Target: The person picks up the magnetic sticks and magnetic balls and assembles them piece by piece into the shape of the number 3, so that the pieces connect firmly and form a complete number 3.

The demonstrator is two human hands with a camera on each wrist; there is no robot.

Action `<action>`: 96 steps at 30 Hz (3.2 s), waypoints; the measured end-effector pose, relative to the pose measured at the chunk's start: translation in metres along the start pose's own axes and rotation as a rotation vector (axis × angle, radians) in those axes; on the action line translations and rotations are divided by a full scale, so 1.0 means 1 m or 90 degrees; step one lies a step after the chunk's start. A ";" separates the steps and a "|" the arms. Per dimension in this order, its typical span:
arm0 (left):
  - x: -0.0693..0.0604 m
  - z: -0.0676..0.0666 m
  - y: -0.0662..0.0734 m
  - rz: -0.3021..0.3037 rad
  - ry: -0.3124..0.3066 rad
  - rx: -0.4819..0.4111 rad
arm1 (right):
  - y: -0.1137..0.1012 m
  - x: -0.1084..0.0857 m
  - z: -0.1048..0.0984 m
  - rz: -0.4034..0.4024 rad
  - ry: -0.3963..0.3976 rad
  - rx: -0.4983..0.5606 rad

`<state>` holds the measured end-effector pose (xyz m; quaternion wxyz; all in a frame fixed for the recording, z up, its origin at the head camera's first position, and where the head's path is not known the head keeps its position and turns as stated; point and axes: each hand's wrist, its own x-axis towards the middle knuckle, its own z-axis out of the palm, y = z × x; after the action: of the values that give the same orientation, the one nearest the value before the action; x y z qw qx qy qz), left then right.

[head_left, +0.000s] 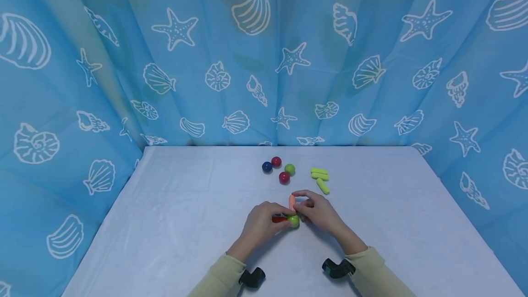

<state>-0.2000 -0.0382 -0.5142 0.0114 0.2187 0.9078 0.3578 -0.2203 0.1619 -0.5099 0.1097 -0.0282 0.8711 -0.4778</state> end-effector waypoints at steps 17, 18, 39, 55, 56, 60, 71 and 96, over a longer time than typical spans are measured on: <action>-0.001 0.000 0.000 0.008 0.003 0.010 | 0.002 0.007 -0.005 -0.009 0.029 -0.031; -0.001 0.000 0.000 0.011 0.004 0.013 | 0.003 0.009 -0.006 -0.013 0.035 -0.031; -0.003 0.001 -0.002 0.011 0.015 0.021 | -0.003 0.058 -0.009 -0.086 0.069 -0.115; -0.002 0.001 0.000 0.012 0.021 0.009 | -0.013 0.075 0.002 -0.086 0.094 -0.174; -0.002 0.001 0.000 0.013 0.021 0.008 | -0.013 0.075 0.003 -0.086 0.098 -0.175; -0.002 0.001 0.000 0.012 0.022 0.011 | -0.013 0.076 0.005 -0.102 0.115 -0.176; -0.002 0.001 0.001 0.011 0.019 0.015 | -0.014 0.066 0.002 -0.092 0.104 -0.191; -0.002 0.000 0.003 0.000 0.014 0.008 | -0.001 0.038 -0.014 -0.102 0.059 -0.181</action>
<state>-0.1969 -0.0377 -0.5123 -0.0001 0.2144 0.9101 0.3546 -0.2602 0.1668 -0.5081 0.0257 -0.0904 0.9290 -0.3579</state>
